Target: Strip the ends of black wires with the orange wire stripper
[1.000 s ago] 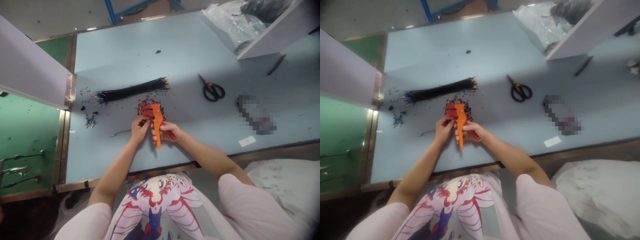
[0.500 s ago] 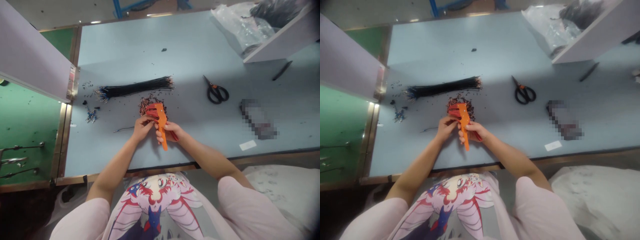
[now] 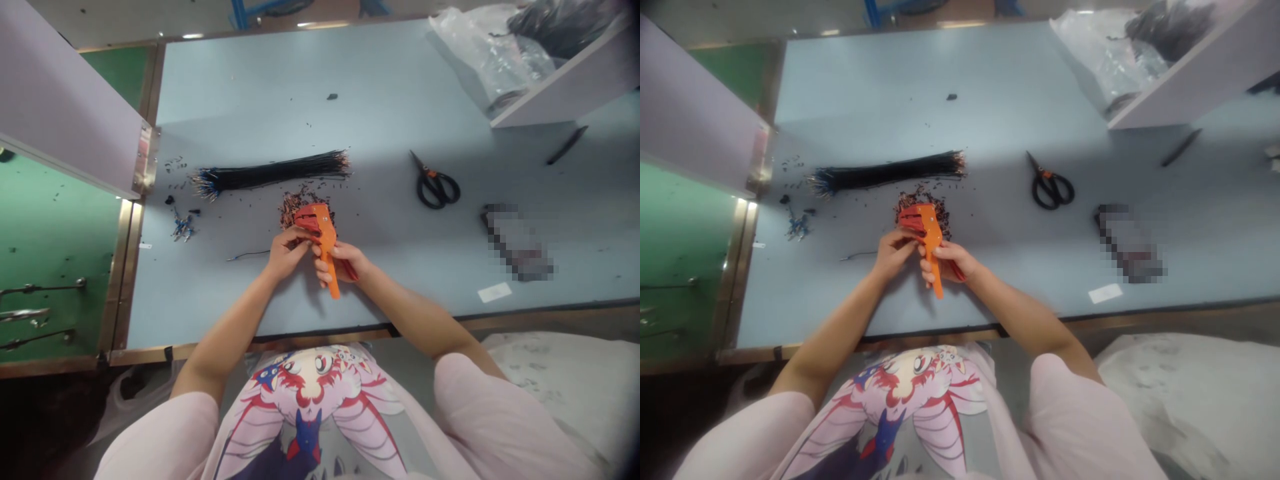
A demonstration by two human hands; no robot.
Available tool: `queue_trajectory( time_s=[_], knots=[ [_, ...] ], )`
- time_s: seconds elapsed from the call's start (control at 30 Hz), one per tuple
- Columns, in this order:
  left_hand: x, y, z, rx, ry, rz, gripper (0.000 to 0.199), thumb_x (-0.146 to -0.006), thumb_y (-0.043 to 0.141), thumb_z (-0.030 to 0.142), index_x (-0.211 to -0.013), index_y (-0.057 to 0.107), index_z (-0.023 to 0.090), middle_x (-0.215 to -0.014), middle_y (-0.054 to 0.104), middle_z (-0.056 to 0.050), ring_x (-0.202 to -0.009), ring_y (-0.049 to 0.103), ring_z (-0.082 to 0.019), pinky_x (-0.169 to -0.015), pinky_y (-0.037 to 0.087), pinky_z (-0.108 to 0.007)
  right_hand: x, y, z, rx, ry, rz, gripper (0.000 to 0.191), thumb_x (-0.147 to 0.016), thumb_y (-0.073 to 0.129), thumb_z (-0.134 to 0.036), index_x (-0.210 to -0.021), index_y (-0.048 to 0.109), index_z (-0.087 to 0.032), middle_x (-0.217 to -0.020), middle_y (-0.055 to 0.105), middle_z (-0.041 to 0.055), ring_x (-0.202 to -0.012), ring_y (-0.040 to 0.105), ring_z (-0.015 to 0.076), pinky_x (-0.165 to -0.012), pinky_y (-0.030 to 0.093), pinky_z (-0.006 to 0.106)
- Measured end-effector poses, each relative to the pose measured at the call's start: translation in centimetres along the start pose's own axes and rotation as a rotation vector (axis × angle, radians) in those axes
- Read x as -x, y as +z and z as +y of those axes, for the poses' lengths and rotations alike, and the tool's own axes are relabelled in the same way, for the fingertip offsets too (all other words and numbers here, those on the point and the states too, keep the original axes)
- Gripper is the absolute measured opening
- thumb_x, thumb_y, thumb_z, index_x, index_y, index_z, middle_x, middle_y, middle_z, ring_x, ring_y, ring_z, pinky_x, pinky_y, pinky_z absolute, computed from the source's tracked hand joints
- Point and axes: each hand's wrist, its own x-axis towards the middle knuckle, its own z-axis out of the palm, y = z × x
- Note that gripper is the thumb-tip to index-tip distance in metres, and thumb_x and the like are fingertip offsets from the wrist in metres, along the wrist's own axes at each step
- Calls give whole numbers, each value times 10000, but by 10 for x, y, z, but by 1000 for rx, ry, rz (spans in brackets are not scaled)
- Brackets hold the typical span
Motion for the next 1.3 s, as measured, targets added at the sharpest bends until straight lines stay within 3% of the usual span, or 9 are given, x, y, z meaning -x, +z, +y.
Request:
queue_trajectory(
  time_s=[0.47,1.3],
  knots=[
    [0,-2,-3,-9,41,12,100,-745,597,196,-777,691,209,-830,689,-31,-768,629,-144,-707,470,-273,-1,1,1,89,-7,19,341,-796,635,-396,-939,421,-173,-660,558,-29,-529,576,127,-504,555,319],
    [-1,-1,-4,-36,45,45,102,-727,587,180,-743,684,206,-814,693,-33,-752,632,-149,-708,477,-281,-4,7,1,119,-3,96,376,-770,684,-430,-890,433,-176,-604,538,-45,-472,543,114,-443,526,288]
  ],
)
